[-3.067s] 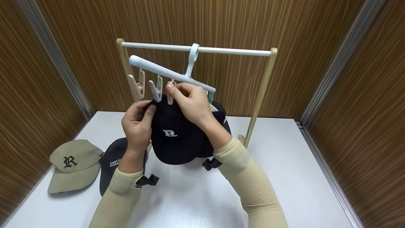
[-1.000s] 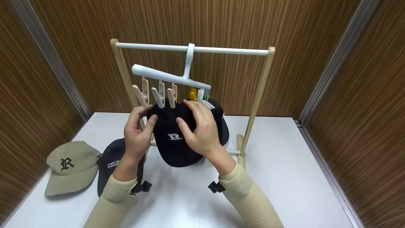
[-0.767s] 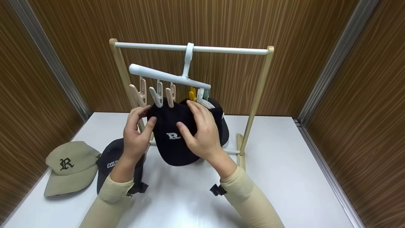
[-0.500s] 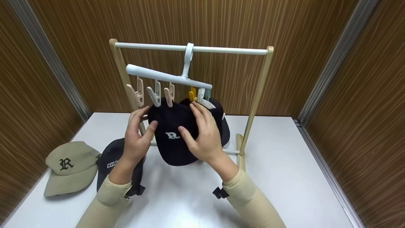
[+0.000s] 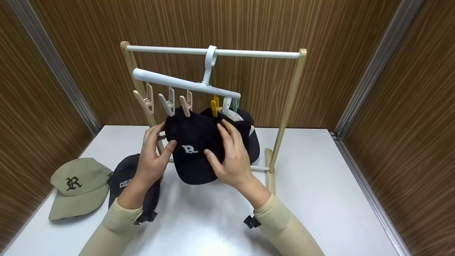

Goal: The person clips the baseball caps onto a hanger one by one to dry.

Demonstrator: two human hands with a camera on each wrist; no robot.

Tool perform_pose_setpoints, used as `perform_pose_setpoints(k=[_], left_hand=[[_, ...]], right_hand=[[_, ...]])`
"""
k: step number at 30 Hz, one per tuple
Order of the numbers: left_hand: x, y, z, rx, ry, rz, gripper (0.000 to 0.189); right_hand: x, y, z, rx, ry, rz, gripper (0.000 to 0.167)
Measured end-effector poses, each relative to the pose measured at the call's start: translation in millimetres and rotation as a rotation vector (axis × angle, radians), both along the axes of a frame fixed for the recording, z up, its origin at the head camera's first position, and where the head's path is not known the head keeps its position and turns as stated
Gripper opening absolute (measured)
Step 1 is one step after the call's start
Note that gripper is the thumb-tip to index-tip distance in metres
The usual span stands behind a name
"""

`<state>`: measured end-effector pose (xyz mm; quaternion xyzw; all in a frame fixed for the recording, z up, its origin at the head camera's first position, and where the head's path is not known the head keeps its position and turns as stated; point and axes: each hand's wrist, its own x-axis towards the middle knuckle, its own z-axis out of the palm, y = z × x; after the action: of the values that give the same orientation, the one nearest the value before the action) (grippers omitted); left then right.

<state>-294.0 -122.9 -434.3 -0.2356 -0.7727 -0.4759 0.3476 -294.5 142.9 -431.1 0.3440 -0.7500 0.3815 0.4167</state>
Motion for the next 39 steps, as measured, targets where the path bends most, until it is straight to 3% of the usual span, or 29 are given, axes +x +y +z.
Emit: perform_pose_setpoints(k=[11, 39], left_hand=[[-0.1, -2.3, -10.7, -0.061, -0.01, 0.001, 0.063], [1.4, -13.2, -32.4, -0.172, -0.151, 0.016, 0.068]], right_hand=[[4.1, 5, -25.1, 0.0, -0.049, -0.016, 0.078], [6.3, 8, -55.3, 0.065, -0.103, 0.034, 0.082]])
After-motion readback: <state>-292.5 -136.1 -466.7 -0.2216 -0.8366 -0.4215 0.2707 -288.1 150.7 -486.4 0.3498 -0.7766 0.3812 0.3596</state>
